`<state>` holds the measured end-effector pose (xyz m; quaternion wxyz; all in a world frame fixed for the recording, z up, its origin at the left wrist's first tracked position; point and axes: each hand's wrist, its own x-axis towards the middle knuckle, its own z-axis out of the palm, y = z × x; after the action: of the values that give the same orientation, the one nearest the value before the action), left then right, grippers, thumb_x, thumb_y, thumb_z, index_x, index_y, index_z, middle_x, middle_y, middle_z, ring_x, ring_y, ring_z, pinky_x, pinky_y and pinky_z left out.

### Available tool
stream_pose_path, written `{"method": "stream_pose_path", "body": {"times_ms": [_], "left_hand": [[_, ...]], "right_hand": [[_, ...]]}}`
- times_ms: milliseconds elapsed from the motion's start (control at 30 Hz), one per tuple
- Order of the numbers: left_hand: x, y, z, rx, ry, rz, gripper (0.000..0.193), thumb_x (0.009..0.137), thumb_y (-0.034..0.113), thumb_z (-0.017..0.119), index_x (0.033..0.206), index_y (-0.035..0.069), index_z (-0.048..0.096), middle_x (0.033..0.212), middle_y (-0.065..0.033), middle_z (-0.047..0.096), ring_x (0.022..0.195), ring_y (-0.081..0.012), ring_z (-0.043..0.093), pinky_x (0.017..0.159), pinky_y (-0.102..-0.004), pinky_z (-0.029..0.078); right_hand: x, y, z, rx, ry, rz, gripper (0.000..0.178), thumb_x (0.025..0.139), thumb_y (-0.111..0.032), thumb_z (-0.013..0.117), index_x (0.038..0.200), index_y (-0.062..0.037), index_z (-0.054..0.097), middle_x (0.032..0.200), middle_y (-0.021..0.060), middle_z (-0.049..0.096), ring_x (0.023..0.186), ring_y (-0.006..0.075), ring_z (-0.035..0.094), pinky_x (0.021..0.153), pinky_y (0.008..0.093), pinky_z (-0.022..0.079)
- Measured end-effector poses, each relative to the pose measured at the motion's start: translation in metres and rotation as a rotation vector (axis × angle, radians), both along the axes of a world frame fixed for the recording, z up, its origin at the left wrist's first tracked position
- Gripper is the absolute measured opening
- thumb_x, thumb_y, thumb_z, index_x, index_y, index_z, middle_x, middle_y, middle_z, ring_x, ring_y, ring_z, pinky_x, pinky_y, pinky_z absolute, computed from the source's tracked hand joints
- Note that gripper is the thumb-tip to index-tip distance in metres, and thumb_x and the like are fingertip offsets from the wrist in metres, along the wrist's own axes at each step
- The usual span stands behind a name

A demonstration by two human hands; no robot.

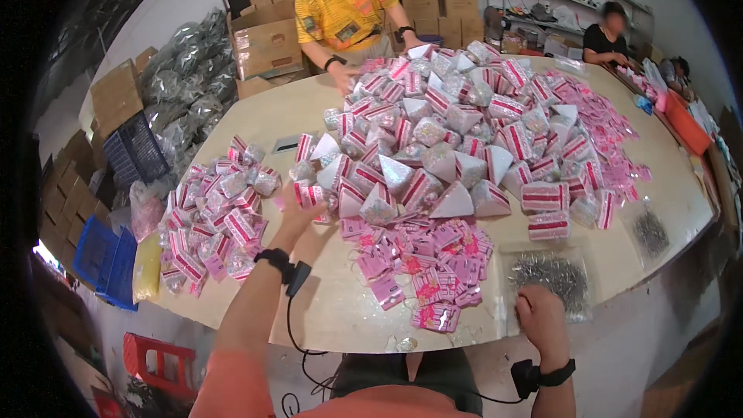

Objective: The person places small colorful beads into clear plastic bags, adds a pink paper label, and seals the bags. They repeat this process for multiple units, placing the finished packages onto a large pile on the table.

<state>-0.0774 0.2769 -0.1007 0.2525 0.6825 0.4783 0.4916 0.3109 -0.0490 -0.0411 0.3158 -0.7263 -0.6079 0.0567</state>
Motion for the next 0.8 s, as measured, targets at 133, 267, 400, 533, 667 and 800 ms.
{"method": "stream_pose_path", "body": {"times_ms": [133,267,400,533,667,800], "left_hand": [[0.038,0.015,-0.006,0.046,0.174,0.155,0.106,0.053,0.034,0.080,0.133,0.002,0.018,0.125,-0.0234,0.028,0.113,-0.0375,0.037,0.094,-0.0406,0.036],[0.072,0.013,0.021,-0.073,0.242,0.189,0.108,0.053,0.037,0.080,0.135,0.004,0.017,0.131,-0.0251,0.022,0.117,-0.0399,0.034,0.095,-0.0400,0.036],[0.077,0.023,0.028,-0.113,0.296,0.208,0.107,0.055,0.042,0.077,0.136,0.006,0.016,0.133,-0.0244,0.021,0.117,-0.0378,0.036,0.096,-0.0392,0.036],[0.058,0.042,0.007,0.089,0.475,0.249,0.094,0.060,0.044,0.073,0.131,0.004,0.026,0.126,-0.0243,0.033,0.111,-0.0379,0.041,0.092,-0.0401,0.037],[0.053,0.023,0.047,0.115,0.209,0.327,0.056,0.067,0.038,0.067,0.105,0.002,0.048,0.104,-0.0211,0.051,0.098,-0.0372,0.047,0.083,-0.0447,0.038],[0.024,0.062,0.035,0.249,0.307,0.463,0.058,0.066,0.035,0.068,0.108,0.001,0.047,0.103,-0.0215,0.052,0.095,-0.0362,0.050,0.084,-0.0411,0.040]], "right_hand": [[0.002,0.001,-0.005,-0.026,0.028,-0.009,0.010,0.074,-0.009,0.055,0.078,-0.0003,0.058,0.077,0.0166,0.058,0.072,0.0346,0.056,0.065,0.0397,0.045],[0.000,0.002,-0.001,-0.060,0.034,-0.043,0.010,0.074,-0.009,0.055,0.078,0.0001,0.058,0.077,0.0169,0.058,0.072,0.0348,0.056,0.065,0.0401,0.045],[0.000,0.003,-0.004,-0.031,0.040,-0.035,0.011,0.074,-0.009,0.055,0.078,0.0002,0.058,0.076,0.0171,0.058,0.071,0.0349,0.057,0.064,0.0398,0.045],[0.000,0.006,-0.004,-0.026,0.042,-0.023,0.010,0.073,-0.008,0.054,0.078,0.0000,0.059,0.075,0.0168,0.058,0.070,0.0346,0.056,0.063,0.0396,0.045],[0.000,0.007,-0.004,-0.032,0.033,-0.041,0.009,0.073,-0.008,0.055,0.077,-0.0005,0.059,0.075,0.0165,0.057,0.069,0.0344,0.056,0.062,0.0398,0.044],[0.003,0.008,-0.008,-0.007,-0.009,-0.041,0.008,0.072,-0.008,0.056,0.076,-0.0015,0.058,0.072,0.0161,0.057,0.068,0.0342,0.055,0.061,0.0404,0.043]]}}
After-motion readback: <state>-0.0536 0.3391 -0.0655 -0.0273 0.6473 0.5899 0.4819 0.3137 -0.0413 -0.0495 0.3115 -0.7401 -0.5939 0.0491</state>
